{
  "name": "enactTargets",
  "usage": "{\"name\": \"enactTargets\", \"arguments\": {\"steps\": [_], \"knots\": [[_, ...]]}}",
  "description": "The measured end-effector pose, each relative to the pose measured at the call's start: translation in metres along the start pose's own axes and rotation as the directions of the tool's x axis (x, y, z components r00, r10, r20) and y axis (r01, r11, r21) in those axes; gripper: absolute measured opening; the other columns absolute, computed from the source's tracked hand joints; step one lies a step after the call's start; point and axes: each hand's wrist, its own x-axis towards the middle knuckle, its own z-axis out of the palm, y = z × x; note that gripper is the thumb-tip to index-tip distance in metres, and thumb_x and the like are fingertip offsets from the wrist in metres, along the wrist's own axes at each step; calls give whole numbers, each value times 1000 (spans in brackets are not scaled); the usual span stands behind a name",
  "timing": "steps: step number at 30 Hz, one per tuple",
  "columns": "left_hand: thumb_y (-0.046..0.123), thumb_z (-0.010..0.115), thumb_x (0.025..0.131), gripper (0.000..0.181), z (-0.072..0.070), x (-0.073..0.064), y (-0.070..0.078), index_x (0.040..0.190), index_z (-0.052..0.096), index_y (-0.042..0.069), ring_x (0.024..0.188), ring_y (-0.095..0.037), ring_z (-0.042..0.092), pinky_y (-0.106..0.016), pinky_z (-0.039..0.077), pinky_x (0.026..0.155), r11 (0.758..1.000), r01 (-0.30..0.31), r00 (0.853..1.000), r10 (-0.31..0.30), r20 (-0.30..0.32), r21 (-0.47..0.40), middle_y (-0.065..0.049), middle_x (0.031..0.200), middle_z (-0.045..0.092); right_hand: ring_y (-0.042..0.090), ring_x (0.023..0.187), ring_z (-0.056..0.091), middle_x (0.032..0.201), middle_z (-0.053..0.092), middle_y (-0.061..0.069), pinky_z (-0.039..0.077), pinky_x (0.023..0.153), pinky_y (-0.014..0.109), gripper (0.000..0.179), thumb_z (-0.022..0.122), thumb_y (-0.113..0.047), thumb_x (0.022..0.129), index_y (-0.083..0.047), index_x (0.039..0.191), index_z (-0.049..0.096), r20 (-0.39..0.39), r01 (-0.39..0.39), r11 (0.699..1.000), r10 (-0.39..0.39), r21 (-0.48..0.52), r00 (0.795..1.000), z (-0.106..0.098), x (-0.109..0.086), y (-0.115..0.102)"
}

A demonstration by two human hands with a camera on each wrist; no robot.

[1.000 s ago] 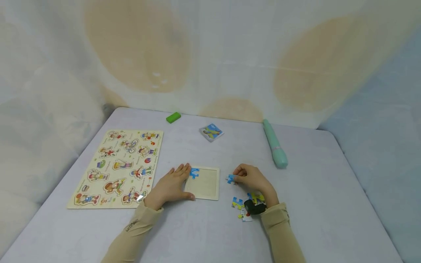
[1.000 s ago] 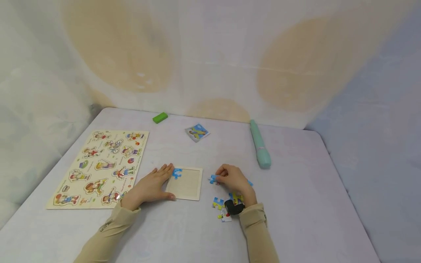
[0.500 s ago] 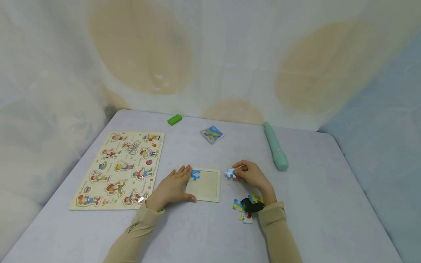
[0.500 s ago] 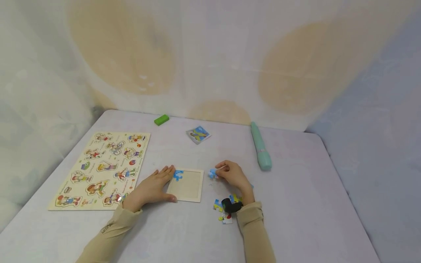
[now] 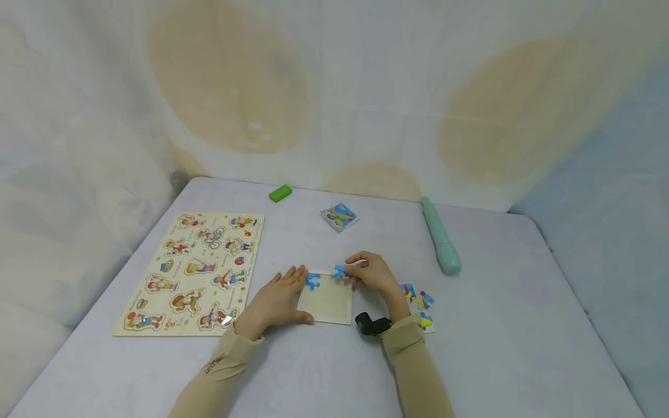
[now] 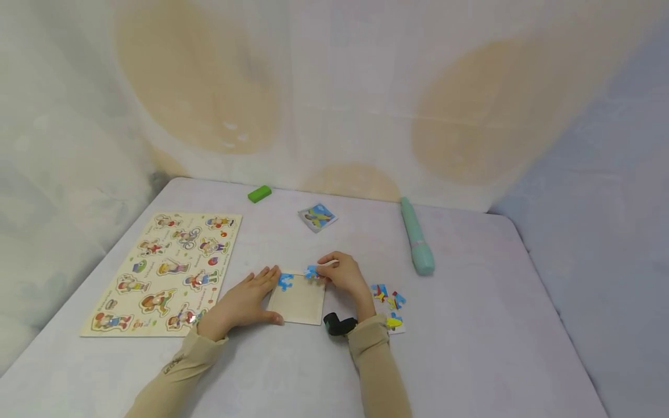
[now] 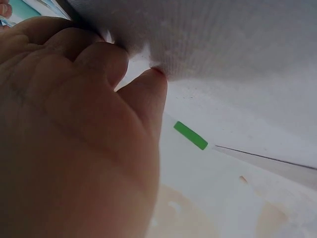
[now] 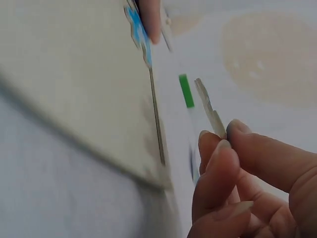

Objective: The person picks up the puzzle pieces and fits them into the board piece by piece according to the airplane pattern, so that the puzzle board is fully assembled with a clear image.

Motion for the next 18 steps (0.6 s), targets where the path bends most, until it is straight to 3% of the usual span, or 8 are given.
{"name": "enactTargets", "arguments": {"steps": [6, 18], "knots": [[58, 75, 73, 108, 0, 0, 0, 151, 28, 1, 149, -33, 22, -53, 21, 121, 1000, 2, 1000, -2, -13, 10, -13, 159, 26, 9, 54, 54, 67, 66, 3, 39, 50, 20, 21, 70, -18, 88, -4, 104, 66, 22, 36, 998, -34, -53, 999, 19, 2, -6], [57, 76, 73, 107, 0, 0, 1, 151, 29, 1, 149, -33, 22, -53, 21, 121, 1000, 0, 1000, 1, -12, 2, -13, 159, 27, 10, 53, 58, 71, 70, 7, 43, 48, 19, 16, 71, -15, 87, -3, 97, 65, -1, 60, 984, -61, -168, 998, 32, -1, -12]]}}
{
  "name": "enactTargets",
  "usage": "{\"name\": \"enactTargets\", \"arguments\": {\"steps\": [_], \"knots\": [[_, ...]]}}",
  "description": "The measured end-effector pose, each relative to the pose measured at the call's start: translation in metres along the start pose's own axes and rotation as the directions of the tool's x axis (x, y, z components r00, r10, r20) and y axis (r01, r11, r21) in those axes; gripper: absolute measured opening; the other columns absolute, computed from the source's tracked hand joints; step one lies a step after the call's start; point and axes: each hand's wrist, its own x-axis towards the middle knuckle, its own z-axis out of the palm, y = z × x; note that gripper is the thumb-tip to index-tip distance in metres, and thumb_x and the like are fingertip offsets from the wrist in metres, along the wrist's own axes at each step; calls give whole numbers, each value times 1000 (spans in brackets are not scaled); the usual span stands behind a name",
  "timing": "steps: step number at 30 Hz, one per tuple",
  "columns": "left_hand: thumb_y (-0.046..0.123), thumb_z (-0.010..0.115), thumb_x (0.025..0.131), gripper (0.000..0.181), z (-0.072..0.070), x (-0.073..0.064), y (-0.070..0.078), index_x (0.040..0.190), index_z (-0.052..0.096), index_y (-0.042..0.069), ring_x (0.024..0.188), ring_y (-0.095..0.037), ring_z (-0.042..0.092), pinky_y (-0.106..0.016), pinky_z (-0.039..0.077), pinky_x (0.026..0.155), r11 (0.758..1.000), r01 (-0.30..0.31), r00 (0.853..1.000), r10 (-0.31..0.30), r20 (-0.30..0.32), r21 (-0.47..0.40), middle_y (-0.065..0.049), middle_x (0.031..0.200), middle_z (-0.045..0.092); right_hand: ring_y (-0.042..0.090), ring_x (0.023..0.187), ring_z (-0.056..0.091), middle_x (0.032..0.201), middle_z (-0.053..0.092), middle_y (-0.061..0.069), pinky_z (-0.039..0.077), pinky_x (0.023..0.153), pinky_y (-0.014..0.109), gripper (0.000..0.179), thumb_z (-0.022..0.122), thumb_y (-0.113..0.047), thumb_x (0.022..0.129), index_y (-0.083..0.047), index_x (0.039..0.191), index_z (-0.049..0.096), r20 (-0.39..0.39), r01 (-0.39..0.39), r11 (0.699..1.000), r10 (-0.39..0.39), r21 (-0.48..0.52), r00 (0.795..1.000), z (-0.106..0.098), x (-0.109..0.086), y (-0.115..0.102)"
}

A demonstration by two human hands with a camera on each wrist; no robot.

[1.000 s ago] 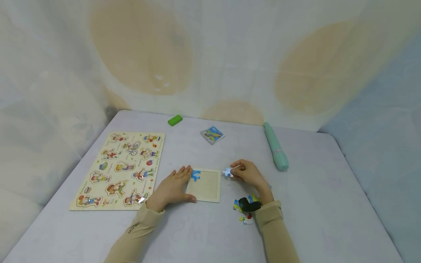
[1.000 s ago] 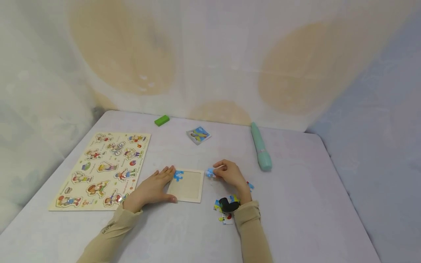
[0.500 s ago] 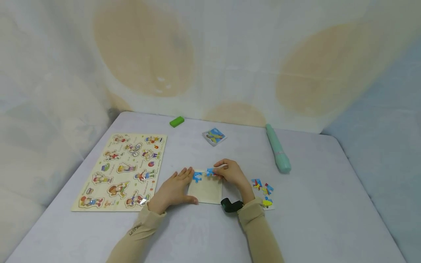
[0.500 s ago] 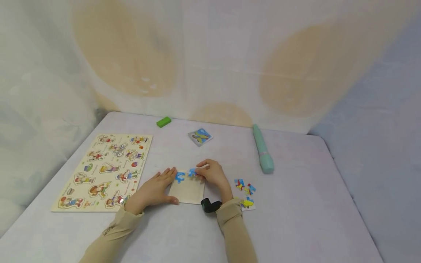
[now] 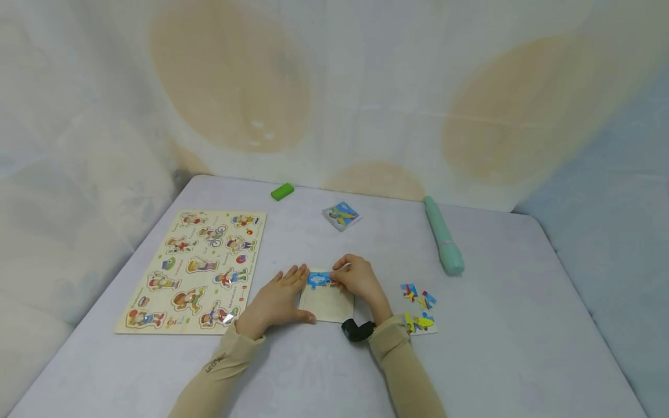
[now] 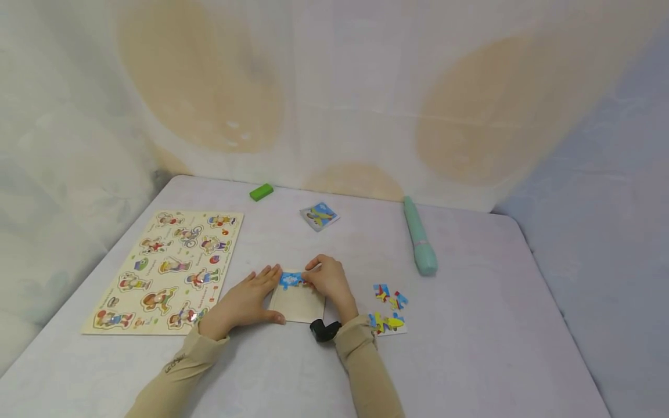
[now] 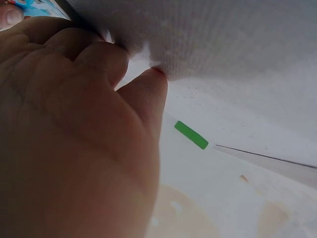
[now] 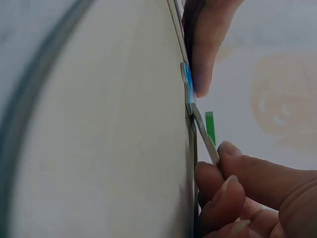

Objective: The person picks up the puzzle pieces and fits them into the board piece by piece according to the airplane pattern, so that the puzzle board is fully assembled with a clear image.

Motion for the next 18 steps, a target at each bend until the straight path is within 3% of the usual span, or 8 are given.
{"name": "enactTargets", "arguments": {"steps": [9, 18], "knots": [[57, 76, 73, 107, -1, 1, 0, 151, 29, 1, 149, -33, 22, -53, 21, 121, 1000, -3, 1000, 3, 3, 7, -13, 160, 26, 10, 56, 57, 72, 71, 6, 42, 50, 20, 18, 70, -18, 86, -3, 96, 66, -58, 16, 992, -24, -124, 998, 5, -1, -1], [57, 76, 73, 107, 1, 1, -1, 151, 29, 1, 149, -32, 21, -53, 21, 121, 1000, -1, 1000, 1, 7, 5, -13, 160, 25, 16, 59, 53, 70, 63, 4, 39, 51, 23, 37, 74, -26, 82, -5, 111, 64, -108, -79, 962, 53, -260, 993, 10, -2, -5]]}}
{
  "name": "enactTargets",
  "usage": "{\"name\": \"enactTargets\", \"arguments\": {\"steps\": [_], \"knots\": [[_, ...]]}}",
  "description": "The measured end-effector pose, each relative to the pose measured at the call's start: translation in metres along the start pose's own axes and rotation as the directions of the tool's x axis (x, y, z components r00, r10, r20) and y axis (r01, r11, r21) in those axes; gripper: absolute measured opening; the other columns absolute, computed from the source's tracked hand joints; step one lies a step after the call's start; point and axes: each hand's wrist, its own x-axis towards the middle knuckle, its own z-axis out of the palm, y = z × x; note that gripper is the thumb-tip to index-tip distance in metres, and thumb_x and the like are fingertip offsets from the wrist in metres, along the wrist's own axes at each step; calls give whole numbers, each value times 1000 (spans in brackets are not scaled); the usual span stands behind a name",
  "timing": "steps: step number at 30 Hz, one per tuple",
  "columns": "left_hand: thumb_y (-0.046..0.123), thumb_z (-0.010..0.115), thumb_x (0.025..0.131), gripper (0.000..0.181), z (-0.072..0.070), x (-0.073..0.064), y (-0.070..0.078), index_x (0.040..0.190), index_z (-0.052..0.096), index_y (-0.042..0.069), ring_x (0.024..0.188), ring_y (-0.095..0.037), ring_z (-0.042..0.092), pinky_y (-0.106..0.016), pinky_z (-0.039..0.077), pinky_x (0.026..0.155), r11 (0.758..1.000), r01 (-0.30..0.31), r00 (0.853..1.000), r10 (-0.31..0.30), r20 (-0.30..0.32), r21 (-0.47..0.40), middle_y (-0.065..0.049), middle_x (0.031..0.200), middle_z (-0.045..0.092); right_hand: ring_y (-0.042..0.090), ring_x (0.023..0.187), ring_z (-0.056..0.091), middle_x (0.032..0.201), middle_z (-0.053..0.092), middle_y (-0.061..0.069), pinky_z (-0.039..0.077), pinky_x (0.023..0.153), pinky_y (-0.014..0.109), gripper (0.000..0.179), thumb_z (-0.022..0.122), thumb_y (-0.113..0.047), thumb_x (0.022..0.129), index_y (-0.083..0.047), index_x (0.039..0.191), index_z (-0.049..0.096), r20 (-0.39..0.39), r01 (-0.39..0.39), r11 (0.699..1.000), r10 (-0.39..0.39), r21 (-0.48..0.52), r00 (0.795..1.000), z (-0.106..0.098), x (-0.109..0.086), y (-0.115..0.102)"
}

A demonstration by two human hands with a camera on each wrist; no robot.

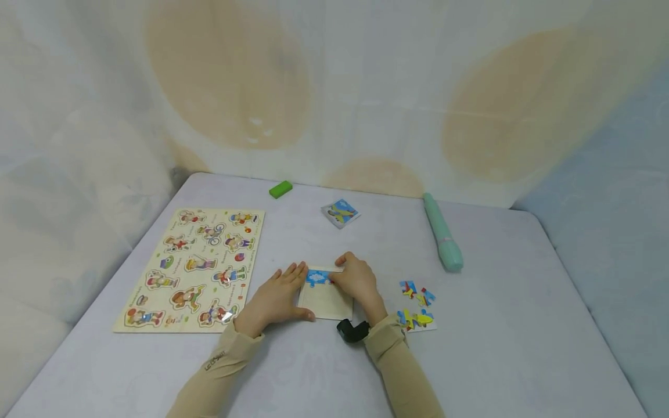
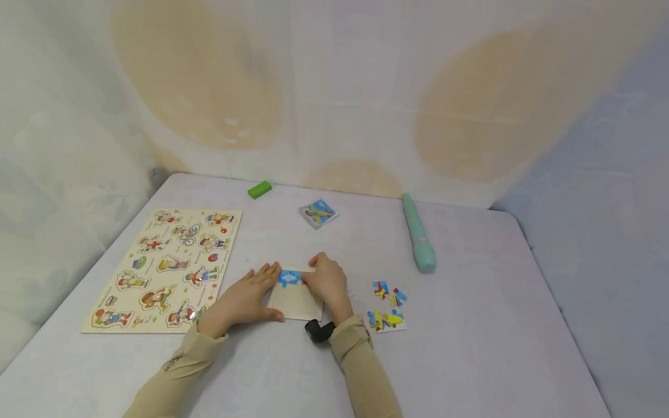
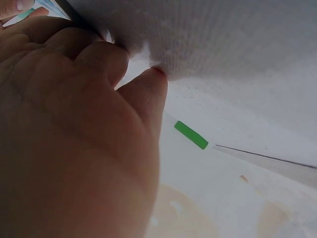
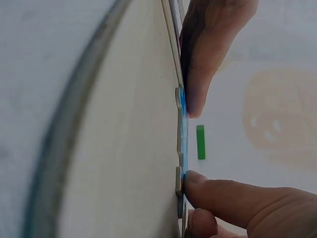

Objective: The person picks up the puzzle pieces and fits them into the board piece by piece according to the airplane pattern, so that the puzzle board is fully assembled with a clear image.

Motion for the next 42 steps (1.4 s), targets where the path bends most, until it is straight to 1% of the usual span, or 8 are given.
{"name": "enactTargets", "arguments": {"steps": [5, 12, 15, 19, 26, 29, 34, 42], "knots": [[55, 76, 73, 106, 1, -1, 2, 151, 30, 0, 149, -33, 22, -53, 21, 120, 1000, 1, 1000, -1, -10, -15, -14, 160, 26, 15, 59, 54, 72, 66, 5, 40, 52, 23, 40, 72, -28, 85, -6, 116, 62, 18, 19, 1000, -19, 11, 1000, -1, -1, 3], [56, 76, 73, 107, 3, -2, 4, 151, 28, 0, 149, -34, 21, -53, 20, 121, 1000, 2, 1000, -2, 2, -21, -14, 160, 26, 13, 60, 56, 86, 68, 10, 46, 53, 21, 35, 63, -26, 94, -3, 120, 58, 133, -11, 958, -28, 285, 991, -14, 0, 24], [56, 76, 73, 107, 2, -1, 4, 151, 29, 0, 149, -34, 22, -53, 21, 121, 1000, -5, 1000, 5, -4, -9, -15, 159, 26, 13, 63, 58, 88, 67, 11, 49, 55, 22, 36, 61, -25, 95, -2, 123, 56, 151, -46, 940, -6, 337, 988, -23, 2, 36], [56, 76, 73, 107, 1, -1, 2, 150, 30, -1, 148, -35, 23, -54, 22, 120, 1000, -17, 1000, 17, -9, 6, -16, 159, 27, 15, 70, 62, 95, 68, 14, 52, 61, 25, 37, 58, -27, 97, -1, 124, 55, 147, -61, 948, 15, 312, 989, -40, 4, 53], [56, 76, 73, 107, 1, 0, 2, 151, 29, 0, 149, -33, 22, -53, 21, 120, 1000, -3, 1000, 3, 5, 2, -15, 159, 26, 20, 83, 64, 104, 69, 17, 52, 68, 28, 38, 55, -28, 98, -1, 124, 57, 89, 48, 977, -68, 206, 994, -78, -8, 91], [56, 76, 73, 107, 0, 0, 2, 151, 28, 0, 149, -34, 21, -53, 21, 121, 1000, -6, 1000, 6, 8, 3, -15, 160, 26, 24, 87, 66, 108, 68, 20, 54, 71, 31, 37, 55, -26, 99, 1, 124, 57, 54, 46, 981, -57, 189, 997, -90, -16, 106], [56, 76, 74, 107, -2, -1, 2, 151, 27, 0, 149, -34, 21, -53, 20, 121, 1000, -3, 1000, 3, 5, 5, -15, 160, 24, 20, 89, 64, 114, 64, 22, 53, 73, 27, 37, 60, -20, 96, 3, 125, 56, 38, 3, 972, -12, 236, 999, -99, -27, 124], [55, 76, 74, 107, -5, -2, 3, 151, 28, -2, 149, -35, 21, -54, 20, 120, 1000, -13, 1000, 13, 11, -5, -16, 160, 25, 17, 84, 54, 115, 59, 20, 50, 70, 22, 46, 72, 0, 82, 1, 125, 58, 109, 49, 963, -80, 264, 991, -104, -34, 137]]}}
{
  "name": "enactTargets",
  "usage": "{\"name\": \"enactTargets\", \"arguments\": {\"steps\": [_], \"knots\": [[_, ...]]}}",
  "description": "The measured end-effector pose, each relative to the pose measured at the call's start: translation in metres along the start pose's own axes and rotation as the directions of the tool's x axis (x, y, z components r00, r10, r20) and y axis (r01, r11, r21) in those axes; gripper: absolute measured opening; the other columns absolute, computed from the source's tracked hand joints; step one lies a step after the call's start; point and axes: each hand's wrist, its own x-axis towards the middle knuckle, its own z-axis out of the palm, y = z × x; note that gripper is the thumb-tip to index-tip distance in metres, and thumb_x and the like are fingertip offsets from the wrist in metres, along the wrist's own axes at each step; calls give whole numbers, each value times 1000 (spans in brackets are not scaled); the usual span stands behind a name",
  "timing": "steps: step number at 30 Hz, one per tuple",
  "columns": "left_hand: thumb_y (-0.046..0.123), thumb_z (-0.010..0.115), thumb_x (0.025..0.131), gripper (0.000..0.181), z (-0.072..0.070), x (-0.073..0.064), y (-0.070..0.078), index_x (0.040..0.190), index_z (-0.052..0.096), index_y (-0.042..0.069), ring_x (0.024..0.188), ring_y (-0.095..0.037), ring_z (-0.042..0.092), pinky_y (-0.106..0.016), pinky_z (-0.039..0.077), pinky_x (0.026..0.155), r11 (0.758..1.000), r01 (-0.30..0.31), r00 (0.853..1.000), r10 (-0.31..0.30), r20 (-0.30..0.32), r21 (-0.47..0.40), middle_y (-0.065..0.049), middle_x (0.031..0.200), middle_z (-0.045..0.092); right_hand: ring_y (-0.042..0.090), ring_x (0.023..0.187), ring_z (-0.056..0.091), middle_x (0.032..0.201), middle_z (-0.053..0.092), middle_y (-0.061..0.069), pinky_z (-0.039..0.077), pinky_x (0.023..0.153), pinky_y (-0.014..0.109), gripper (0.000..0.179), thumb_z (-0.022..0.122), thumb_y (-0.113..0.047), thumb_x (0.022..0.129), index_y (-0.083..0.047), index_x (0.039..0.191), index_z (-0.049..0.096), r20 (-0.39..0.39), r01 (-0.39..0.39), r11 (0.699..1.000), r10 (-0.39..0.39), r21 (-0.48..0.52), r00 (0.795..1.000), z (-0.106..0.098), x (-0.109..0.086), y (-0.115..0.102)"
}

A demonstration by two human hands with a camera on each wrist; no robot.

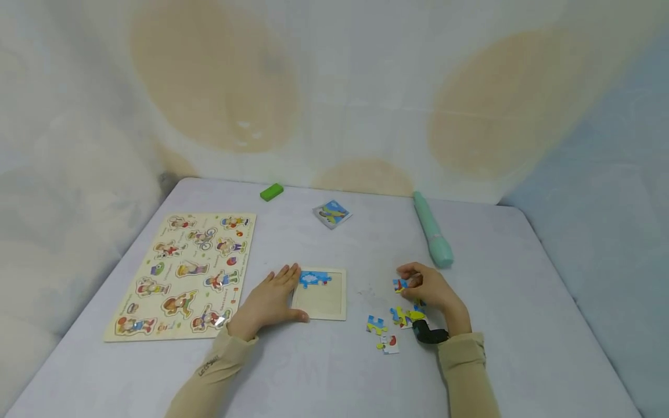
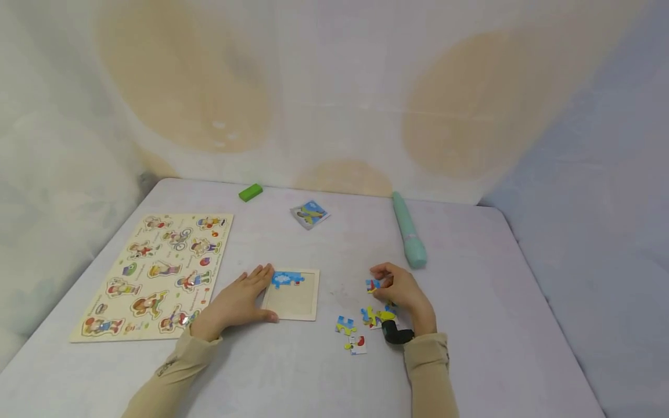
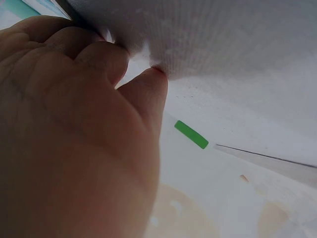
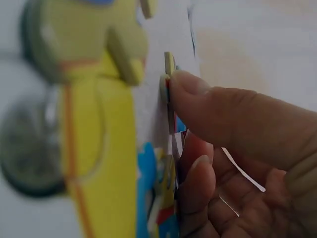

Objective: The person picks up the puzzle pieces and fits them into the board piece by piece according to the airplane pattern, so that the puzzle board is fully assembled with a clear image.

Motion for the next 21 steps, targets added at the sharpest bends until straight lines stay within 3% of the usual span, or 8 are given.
{"name": "enactTargets", "arguments": {"steps": [8, 14, 21], "knots": [[55, 76, 73, 108, 2, 0, -2, 151, 28, -2, 149, -35, 22, -54, 20, 120, 1000, -4, 1000, 4, -11, 1, -16, 159, 25, 24, 95, 55, 115, 64, 18, 48, 79, 24, 41, 73, 5, 78, 0, 117, 62, -42, 26, 998, -28, -53, 999, 6, 3, -4], [56, 76, 73, 108, 4, 1, -4, 151, 28, -1, 149, -35, 22, -54, 21, 120, 1000, -11, 1000, 11, -16, -2, -16, 159, 25, 19, 85, 54, 112, 60, 20, 54, 69, 22, 39, 70, 5, 82, 2, 120, 61, -68, 5, 1000, -3, 25, 998, 9, 5, -6], [56, 76, 73, 107, 4, 1, -4, 151, 28, -1, 149, -35, 22, -55, 21, 120, 1000, -11, 1000, 11, -17, 0, -16, 159, 25, 14, 77, 69, 93, 63, 14, 58, 65, 25, 32, 68, -8, 89, 3, 119, 61, -90, -12, 997, 20, 81, 996, 14, 11, -7]]}}
